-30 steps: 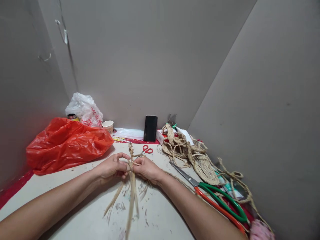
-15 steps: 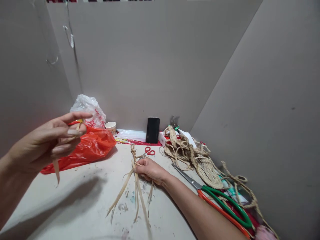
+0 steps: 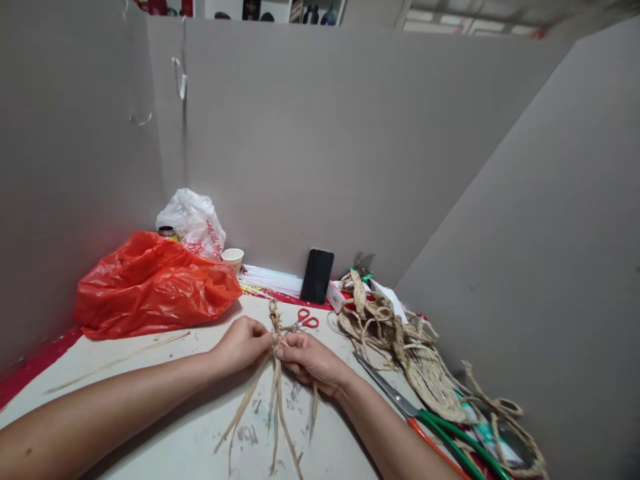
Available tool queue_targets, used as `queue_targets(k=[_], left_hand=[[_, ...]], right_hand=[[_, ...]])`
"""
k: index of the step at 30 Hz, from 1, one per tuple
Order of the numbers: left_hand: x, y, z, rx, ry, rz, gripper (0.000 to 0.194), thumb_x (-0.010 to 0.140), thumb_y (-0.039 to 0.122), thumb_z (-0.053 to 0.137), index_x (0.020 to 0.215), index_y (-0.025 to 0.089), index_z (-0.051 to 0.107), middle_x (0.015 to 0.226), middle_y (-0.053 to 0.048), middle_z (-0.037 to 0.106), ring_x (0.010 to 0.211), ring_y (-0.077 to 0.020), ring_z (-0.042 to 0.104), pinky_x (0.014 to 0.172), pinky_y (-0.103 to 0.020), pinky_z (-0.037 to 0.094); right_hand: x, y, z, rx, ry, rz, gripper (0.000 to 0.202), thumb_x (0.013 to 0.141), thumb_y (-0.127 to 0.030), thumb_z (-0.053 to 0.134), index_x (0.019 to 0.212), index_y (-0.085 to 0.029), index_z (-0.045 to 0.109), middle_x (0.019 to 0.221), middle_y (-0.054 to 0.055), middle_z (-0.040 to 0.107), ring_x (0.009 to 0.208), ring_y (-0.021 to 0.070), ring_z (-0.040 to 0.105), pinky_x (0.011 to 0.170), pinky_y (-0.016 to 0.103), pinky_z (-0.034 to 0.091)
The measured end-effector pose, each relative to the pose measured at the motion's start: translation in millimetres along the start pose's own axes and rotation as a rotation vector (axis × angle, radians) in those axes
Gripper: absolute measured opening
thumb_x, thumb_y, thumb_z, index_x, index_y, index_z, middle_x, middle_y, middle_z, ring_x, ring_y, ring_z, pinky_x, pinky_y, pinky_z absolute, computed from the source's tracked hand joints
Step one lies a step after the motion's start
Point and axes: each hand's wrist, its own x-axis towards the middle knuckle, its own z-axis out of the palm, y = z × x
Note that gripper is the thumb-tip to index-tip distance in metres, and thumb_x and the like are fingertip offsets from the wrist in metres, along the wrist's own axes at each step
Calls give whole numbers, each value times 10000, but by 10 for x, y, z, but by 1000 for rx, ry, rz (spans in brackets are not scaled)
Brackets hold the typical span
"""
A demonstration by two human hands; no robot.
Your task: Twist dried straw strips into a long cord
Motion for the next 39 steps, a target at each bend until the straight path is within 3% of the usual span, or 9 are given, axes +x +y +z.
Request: queue_targets(k=[6, 11, 17, 22, 28, 31, 35, 37, 39], left_hand=[[91, -75, 105, -324, 21, -99, 342, 658, 475, 626, 597, 145, 561, 452, 29, 494, 414, -80, 409, 459, -211, 329], [66, -138, 70, -369, 57, -75, 309, 678, 437, 615, 674, 131, 578, 586, -1, 577, 484, -83, 452, 512, -212, 354], [22, -159, 139, -406, -35, -16, 324, 722, 460, 570, 769, 139, 580, 577, -6, 582, 501, -106, 497, 520, -218, 361], [-8, -196, 181, -388, -74, -115, 272, 747, 417, 537, 771, 148, 570, 520, 28, 506, 427, -95, 445, 489, -241, 391], [27, -57, 13, -159, 97, 143, 203, 717, 293, 563, 644, 117, 631, 649, -19, 596, 629, -112, 505, 622, -227, 395], [-14, 97, -66, -281, 68, 2, 200, 672, 319, 623, 695, 120, 625, 548, 25, 538, 502, -74, 430, 509, -201, 340], [-109, 190, -36, -487, -103, -199, 280, 577, 321, 714, 725, 148, 550, 542, 19, 572, 443, -76, 455, 438, -185, 290], [-126, 168, -3, -518, -156, -215, 289, 573, 336, 716, 695, 148, 534, 539, 2, 584, 442, -86, 474, 434, -187, 294], [-109, 129, 2, -479, -119, -169, 266, 589, 340, 702, 656, 134, 547, 503, 13, 552, 434, -71, 446, 441, -185, 299]], right_hand=[[-5, -1, -13, 9, -22, 2, 277, 700, -388, 681, 702, -157, 528, 424, -105, 404, 308, 13, 175, 301, 178, 76], [-15, -9, -5, 19, -17, 19, 284, 703, -380, 691, 688, -158, 514, 436, -100, 415, 314, 11, 181, 304, 173, 76], [-29, -14, 5, 16, -67, 14, 233, 761, -353, 632, 763, -125, 585, 458, -91, 400, 321, 11, 166, 305, 180, 62], [-28, -10, 15, 39, -69, 29, 189, 751, -321, 630, 750, -151, 549, 460, -93, 416, 320, 11, 177, 304, 167, 78], [-29, -8, 22, 67, -39, 51, 215, 731, -306, 647, 694, -168, 486, 443, -96, 427, 304, 9, 180, 295, 163, 71], [-26, -9, 35, 56, -18, 24, 245, 726, -334, 659, 686, -164, 487, 450, -93, 448, 299, 4, 181, 293, 163, 75], [-26, -16, 49, 31, -24, 24, 277, 723, -377, 664, 684, -151, 508, 455, -87, 467, 294, -1, 191, 291, 164, 83], [-28, -16, 49, 29, -37, 27, 277, 732, -380, 656, 678, -150, 511, 452, -85, 464, 292, 1, 199, 289, 166, 86], [-29, -11, 45, 36, -60, 23, 275, 741, -369, 650, 658, -153, 501, 451, -84, 460, 292, 2, 206, 289, 168, 88]])
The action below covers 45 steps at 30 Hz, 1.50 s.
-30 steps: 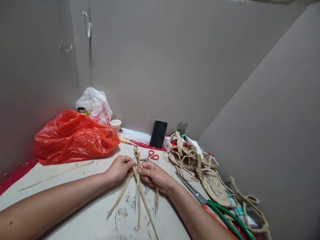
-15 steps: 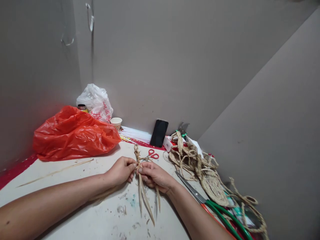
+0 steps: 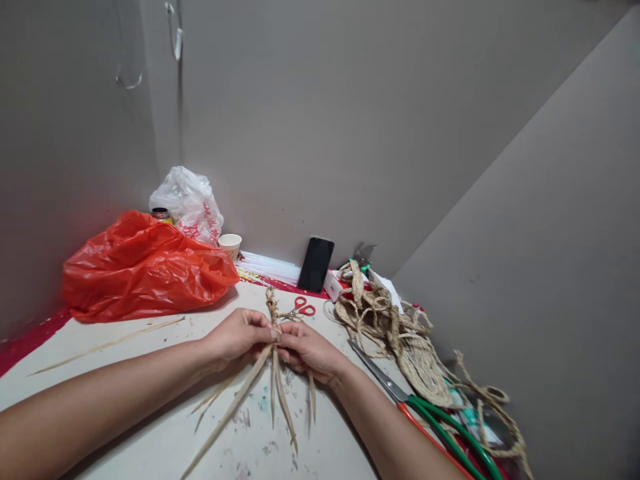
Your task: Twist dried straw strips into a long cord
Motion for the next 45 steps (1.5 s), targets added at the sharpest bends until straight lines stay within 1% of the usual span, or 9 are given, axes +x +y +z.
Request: queue_targets(k=[4, 11, 15, 17, 22, 29, 39, 42, 45], left_hand=[[62, -5, -81, 104, 122, 69, 190, 607, 294, 658, 623, 117, 590, 476, 36, 501, 442, -53, 400, 458, -183, 320], [51, 33, -65, -28, 64, -10, 137, 591, 252, 598, 612, 144, 517, 551, -7, 582, 483, -95, 496, 486, -210, 350], [66, 36, -99, 106, 117, 84, 174, 595, 249, 631, 565, 132, 506, 437, 52, 463, 422, -39, 370, 466, -180, 268], [88, 6, -125, 120, 84, 69, 170, 592, 238, 637, 566, 127, 511, 431, 54, 458, 411, -27, 335, 455, -176, 236], [119, -98, -114, -27, -102, -65, 199, 610, 274, 639, 672, 148, 499, 559, -40, 618, 486, -108, 538, 475, -197, 345], [138, -101, -109, -22, -89, -71, 217, 592, 192, 599, 772, 171, 478, 540, 23, 575, 384, -62, 432, 359, -161, 294], [147, -3, -233, 45, -187, -177, 211, 526, 131, 592, 736, 114, 586, 617, -39, 628, 501, -91, 534, 520, -218, 413], [155, -16, -198, 1, -197, -120, 211, 563, 204, 634, 747, 125, 572, 616, -30, 623, 538, -111, 562, 554, -235, 420], [161, -34, -132, 12, -179, -98, 259, 612, 329, 659, 745, 149, 529, 550, 10, 567, 469, -89, 505, 470, -204, 360]], right_hand=[[4, 11, -11, 0, -1, -9, 247, 752, -333, 642, 656, -152, 505, 457, -79, 471, 290, 5, 216, 284, 168, 96], [6, 10, -23, 26, 12, -8, 188, 762, -298, 627, 696, -148, 536, 454, -77, 481, 283, 8, 205, 279, 169, 87], [-1, 4, -26, 60, 0, -5, 184, 754, -283, 638, 690, -147, 531, 460, -74, 483, 290, 5, 201, 284, 162, 87], [-5, -1, -25, 76, -9, 2, 174, 755, -284, 637, 713, -142, 546, 460, -75, 478, 293, 4, 198, 288, 158, 84], [-9, -4, -27, 70, -38, 14, 185, 763, -294, 630, 711, -131, 562, 467, -68, 470, 298, 2, 205, 290, 159, 82], [-6, 4, -46, 64, -51, 26, 179, 761, -300, 631, 780, -128, 584, 456, -83, 445, 304, 5, 188, 291, 154, 91], [-16, -18, -25, 32, -26, 40, 186, 743, -313, 632, 749, -144, 553, 446, -93, 430, 305, 12, 179, 292, 156, 91], [-21, -22, -15, -4, -30, 28, 189, 748, -321, 622, 726, -149, 548, 446, -92, 427, 310, 15, 191, 293, 159, 102], [-22, -21, -5, -30, -46, 23, 173, 755, -309, 610, 746, -144, 557, 455, -91, 435, 312, 14, 189, 294, 165, 98]])
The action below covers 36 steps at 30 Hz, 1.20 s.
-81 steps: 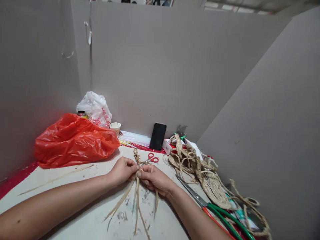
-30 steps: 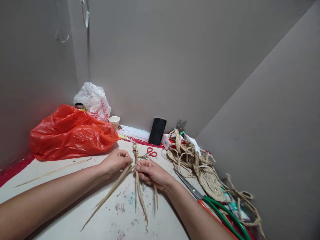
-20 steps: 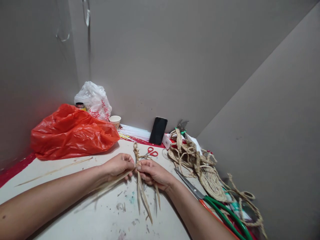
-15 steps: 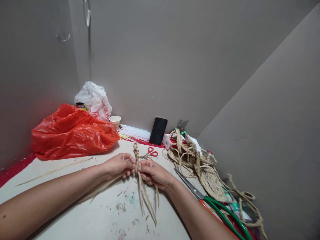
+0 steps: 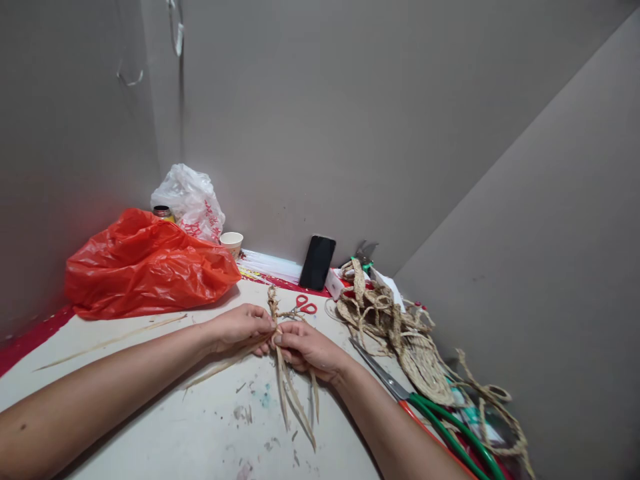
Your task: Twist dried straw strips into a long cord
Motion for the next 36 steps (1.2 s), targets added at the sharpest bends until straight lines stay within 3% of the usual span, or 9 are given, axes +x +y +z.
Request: queue_targets(k=[5, 12, 16, 19, 23, 27, 32, 36], left_hand=[[4, -4, 24, 155, 2, 5, 285, 649, 406, 643, 675, 165, 494, 432, 85, 374, 353, -36, 233, 364, -208, 108], [40, -48, -52, 416, 80, 69, 374, 669, 481, 599, 548, 155, 463, 457, 67, 354, 420, -49, 224, 424, -232, 125], [23, -5, -37, 528, 20, 27, 387, 684, 511, 576, 572, 145, 522, 469, 60, 373, 422, -53, 246, 433, -227, 150], [20, -3, -22, 469, -4, -27, 348, 695, 488, 562, 604, 154, 522, 476, 65, 373, 397, -51, 218, 421, -230, 129], [68, -101, -28, 439, 39, 117, 344, 699, 460, 563, 575, 143, 512, 518, 39, 433, 467, -62, 292, 468, -210, 204], [91, -163, -4, 440, 69, 154, 338, 697, 433, 561, 535, 145, 490, 496, 44, 425, 480, -67, 297, 482, -211, 219], [25, -121, 78, 242, 98, 136, 266, 676, 354, 576, 537, 137, 510, 466, 36, 448, 432, -54, 270, 453, -227, 171], [-25, -98, 115, 53, 97, 62, 171, 645, 268, 569, 541, 144, 511, 422, 38, 438, 352, -42, 228, 401, -248, 95]], right_hand=[[7, 5, -3, -10, 26, 22, 178, 741, -300, 621, 707, -163, 512, 455, -88, 462, 305, 15, 201, 301, 176, 92], [0, 16, 20, -267, 113, -27, 214, 760, -323, 597, 657, -152, 518, 463, -62, 469, 348, 30, 281, 345, 186, 156], [0, 45, 22, -469, 167, -92, 216, 777, -328, 575, 663, -145, 561, 494, -46, 468, 431, 57, 364, 412, 187, 248], [-12, 39, -1, -573, 202, -97, 198, 787, -313, 550, 690, -145, 589, 503, -41, 479, 437, 67, 365, 415, 195, 252], [-57, -35, -49, -607, 250, -80, 202, 790, -269, 512, 635, -149, 561, 480, -37, 491, 418, 67, 365, 413, 198, 255], [-99, -112, -51, -590, 284, -56, 203, 764, -266, 533, 597, -151, 539, 444, -44, 473, 391, 61, 352, 397, 195, 243], [-89, -108, 125, -245, 310, -1, 260, 763, -372, 511, 610, -162, 528, 407, -58, 457, 291, 41, 239, 323, 205, 138], [-63, -18, 321, -288, 393, -35, 312, 782, -422, 503, 617, -159, 533, 416, -18, 528, 287, 45, 267, 319, 195, 156]])
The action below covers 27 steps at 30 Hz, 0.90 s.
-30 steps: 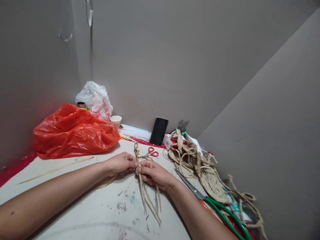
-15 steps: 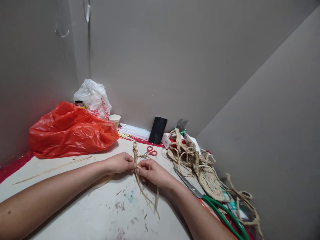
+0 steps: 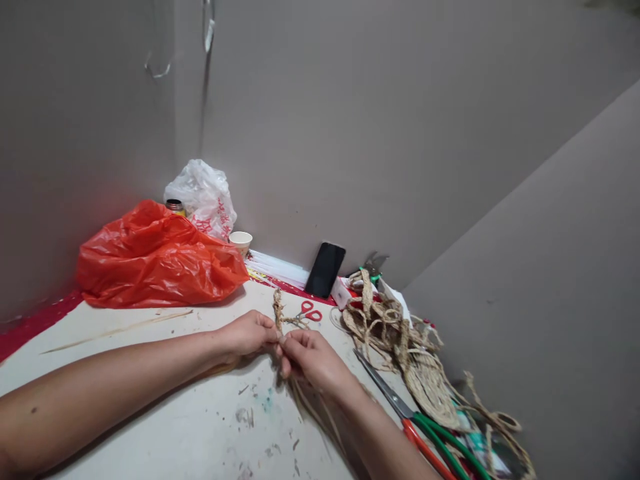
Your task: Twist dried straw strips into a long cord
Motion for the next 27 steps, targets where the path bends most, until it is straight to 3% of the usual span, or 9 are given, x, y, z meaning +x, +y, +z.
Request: queue_targets(k=[5, 11, 15, 19, 21, 23, 24, 25, 27], left_hand=[[-4, -30, 11, -77, 17, -89, 182, 599, 226, 563, 495, 183, 419, 366, 84, 298, 322, -39, 188, 367, -238, 64], [-14, -77, 35, -92, -5, -38, 235, 639, 268, 548, 489, 188, 387, 385, 82, 296, 322, -36, 179, 346, -231, 59], [-15, -80, 40, -68, 4, -37, 236, 647, 314, 590, 507, 175, 460, 349, 80, 309, 302, -41, 189, 340, -233, 76], [-14, -48, 14, -91, -25, -44, 212, 641, 350, 623, 616, 144, 581, 321, 87, 311, 295, -41, 174, 347, -230, 73], [-25, -16, 0, -110, -28, -35, 211, 626, 346, 639, 598, 151, 562, 316, 88, 304, 298, -43, 179, 348, -227, 76], [-43, 15, -5, -110, -35, -31, 218, 625, 354, 639, 597, 154, 556, 319, 89, 302, 302, -46, 184, 346, -226, 82], [-52, 25, -5, -104, -42, -33, 225, 631, 364, 634, 608, 153, 563, 321, 93, 295, 304, -46, 182, 346, -225, 82], [-59, 30, -2, -94, -48, -35, 235, 639, 377, 628, 625, 149, 572, 325, 95, 294, 307, -46, 178, 348, -224, 81], [-61, 18, 7, -79, -59, -6, 252, 646, 385, 621, 622, 139, 571, 352, 80, 352, 319, -42, 203, 358, -220, 94]], right_hand=[[-31, 137, 109, -316, 159, -111, 309, 821, -338, 484, 552, -186, 495, 438, 4, 543, 319, 93, 421, 357, 220, 241], [-85, 104, 123, -691, 276, -259, 242, 806, -231, 485, 581, -188, 562, 548, 66, 611, 464, 148, 496, 487, 271, 261], [-237, 13, 238, -942, 225, -263, 214, 823, -239, 456, 705, -173, 623, 658, 113, 652, 541, 175, 527, 537, 286, 261], [-371, -114, 197, -746, -59, -305, 292, 832, -326, 488, 587, -182, 556, 545, 31, 571, 500, 134, 458, 502, 257, 268], [-340, -170, 67, -556, 16, -305, 360, 844, -397, 478, 558, -181, 518, 504, 9, 517, 490, 127, 438, 484, 246, 289], [-237, -180, -79, -430, 286, -336, 362, 845, -443, 472, 604, -178, 529, 533, 15, 523, 512, 134, 457, 498, 249, 326], [-171, -164, -136, -390, 339, -340, 334, 825, -463, 501, 659, -177, 549, 574, 21, 546, 541, 142, 482, 512, 250, 347], [-104, -135, -171, -330, 330, -315, 335, 803, -491, 522, 691, -178, 555, 606, 27, 563, 558, 147, 501, 511, 249, 360], [7, -57, -173, -172, 165, -170, 372, 777, -547, 519, 724, -179, 546, 624, 25, 572, 521, 136, 508, 466, 237, 366]])
